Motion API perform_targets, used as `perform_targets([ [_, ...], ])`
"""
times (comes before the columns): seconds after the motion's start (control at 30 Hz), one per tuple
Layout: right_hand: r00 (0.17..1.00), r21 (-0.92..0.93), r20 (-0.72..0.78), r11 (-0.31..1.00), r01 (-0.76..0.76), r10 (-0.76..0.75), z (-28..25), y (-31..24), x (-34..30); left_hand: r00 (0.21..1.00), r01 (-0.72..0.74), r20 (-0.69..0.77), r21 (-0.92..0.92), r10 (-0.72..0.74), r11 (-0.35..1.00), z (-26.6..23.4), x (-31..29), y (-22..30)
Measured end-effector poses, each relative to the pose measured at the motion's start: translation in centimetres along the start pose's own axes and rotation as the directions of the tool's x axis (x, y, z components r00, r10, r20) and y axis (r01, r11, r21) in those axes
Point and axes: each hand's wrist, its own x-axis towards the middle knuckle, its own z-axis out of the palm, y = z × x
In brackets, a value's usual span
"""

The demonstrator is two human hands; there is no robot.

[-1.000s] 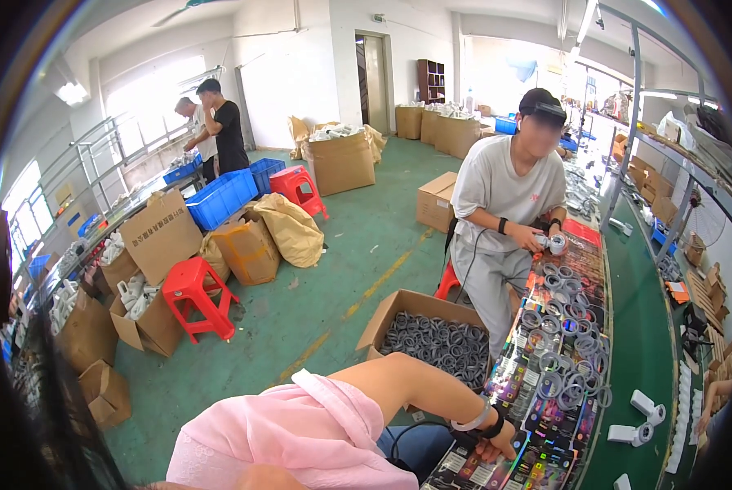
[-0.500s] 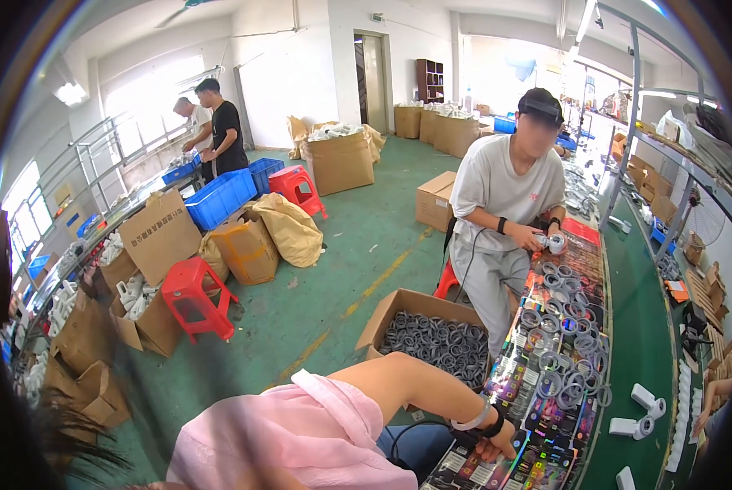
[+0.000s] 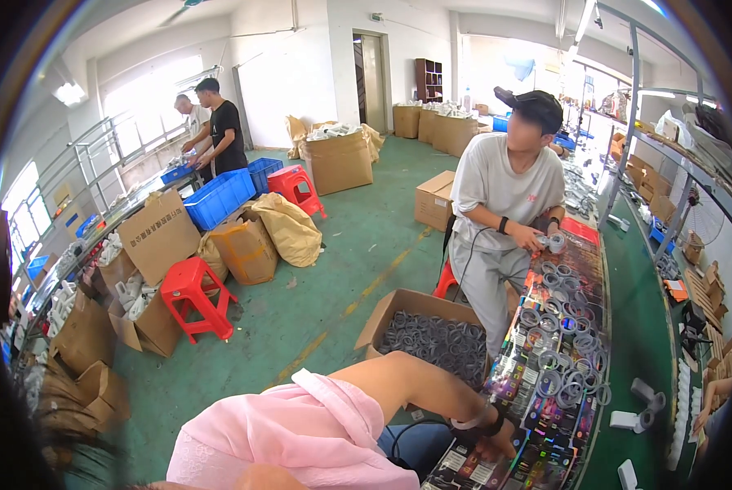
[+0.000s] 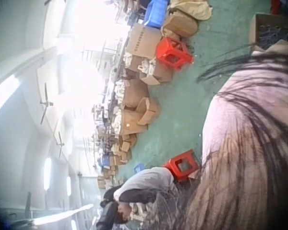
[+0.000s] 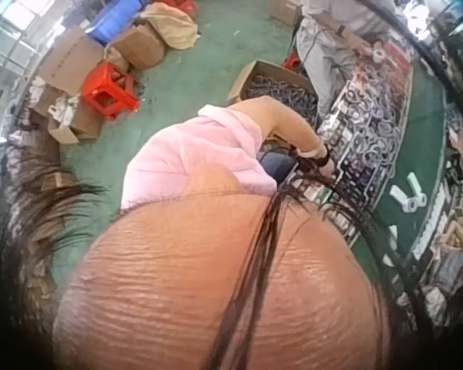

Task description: The recorder sits at a factory workbench and assembles small portable handheld electric fans by attaching plastic rings and covers to the fan bodies.

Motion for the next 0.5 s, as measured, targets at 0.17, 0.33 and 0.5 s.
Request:
perform_targets([
  [0.17,0.997,0.019,0.028,0.998,0.066,-0.066,0.6,-0.8,-0.7,0.999,-0.033,0.017,-0.017,0.033,0.999,-0.1,-0.1,0.4],
  [0.33,0.999,0.006,0.005,0.999,0.038,-0.038,0.8,-0.8,-0.6,1.000,0.017,-0.002,0.027,-0.017,0.999,0.0,-0.4,0.5],
  [0.5,0.998,0.022,-0.042,0.999,0.039,-0.038,-0.5,0.7,-0.3,1.000,-0.005,0.021,0.023,0.004,1.000,0.1,-0.4,0.7],
])
